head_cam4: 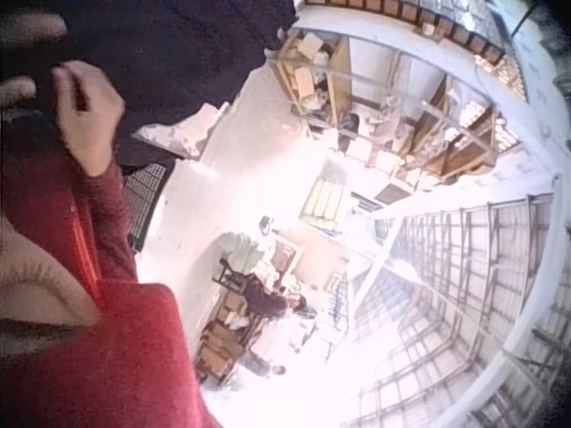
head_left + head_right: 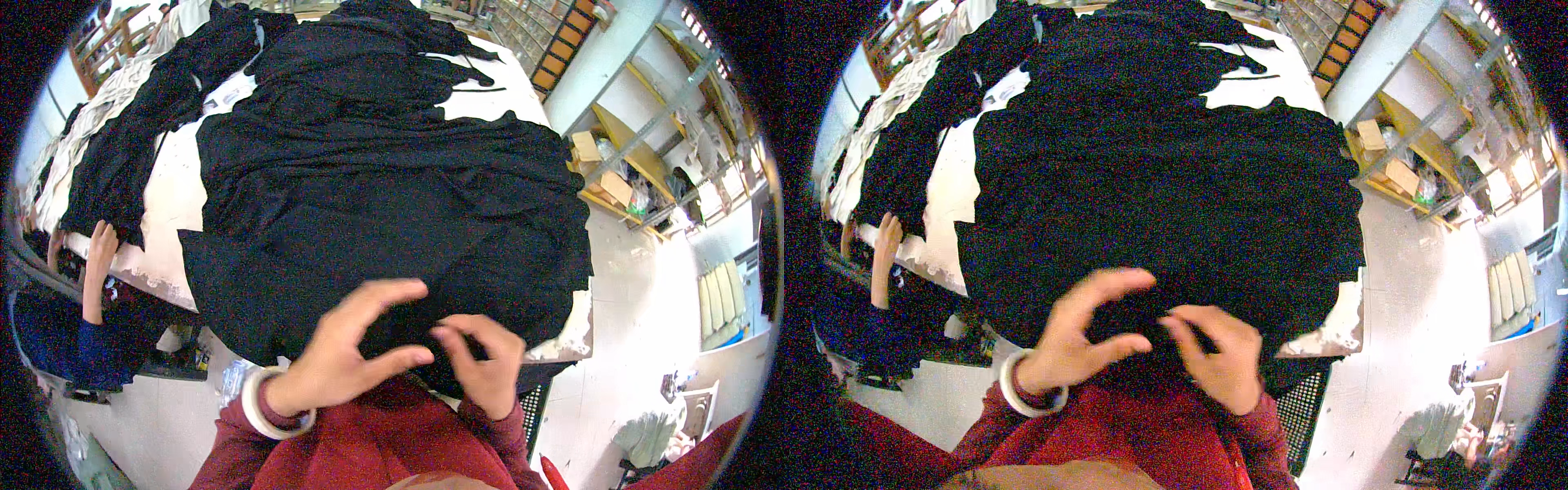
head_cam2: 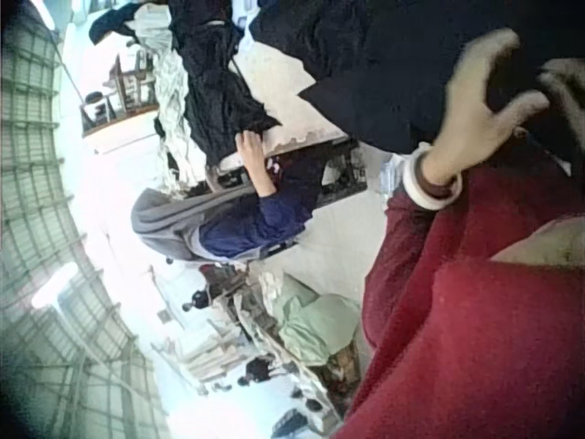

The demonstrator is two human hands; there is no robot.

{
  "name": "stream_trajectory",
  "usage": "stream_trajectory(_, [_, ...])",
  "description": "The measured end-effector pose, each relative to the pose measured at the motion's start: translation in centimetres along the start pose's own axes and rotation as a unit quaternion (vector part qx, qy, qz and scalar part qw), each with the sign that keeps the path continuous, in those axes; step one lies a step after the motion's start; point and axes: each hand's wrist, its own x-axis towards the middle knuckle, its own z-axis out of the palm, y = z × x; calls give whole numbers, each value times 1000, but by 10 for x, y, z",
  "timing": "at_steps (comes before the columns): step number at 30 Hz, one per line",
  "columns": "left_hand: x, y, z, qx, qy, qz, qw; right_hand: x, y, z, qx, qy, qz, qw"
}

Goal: The person measures a black garment on a table using a ruler and marks it with a pen. They then fold the garment, inspect seams, and apply tape to secure edges. The person handles the garment repeatedly, adjusting and smoothing it throughout the process.

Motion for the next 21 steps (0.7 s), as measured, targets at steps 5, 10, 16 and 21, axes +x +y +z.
stream_trajectory(5, [-4, 7, 7, -250, -22, -142, 958, 10, -27, 0, 252, -125, 125, 951])
stream_trajectory(10, [-12, 15, -12, -175, 48, -138, 974, 10, -24, -6, 264, -130, 126, 947])
stream_trajectory(16, [-21, 15, -15, -237, 112, -163, 951, 11, -30, -2, 278, -139, 138, 940])
stream_trajectory(21, [-15, 22, -26, -176, 194, -121, 957, 12, -34, -7, 272, -129, 138, 944])
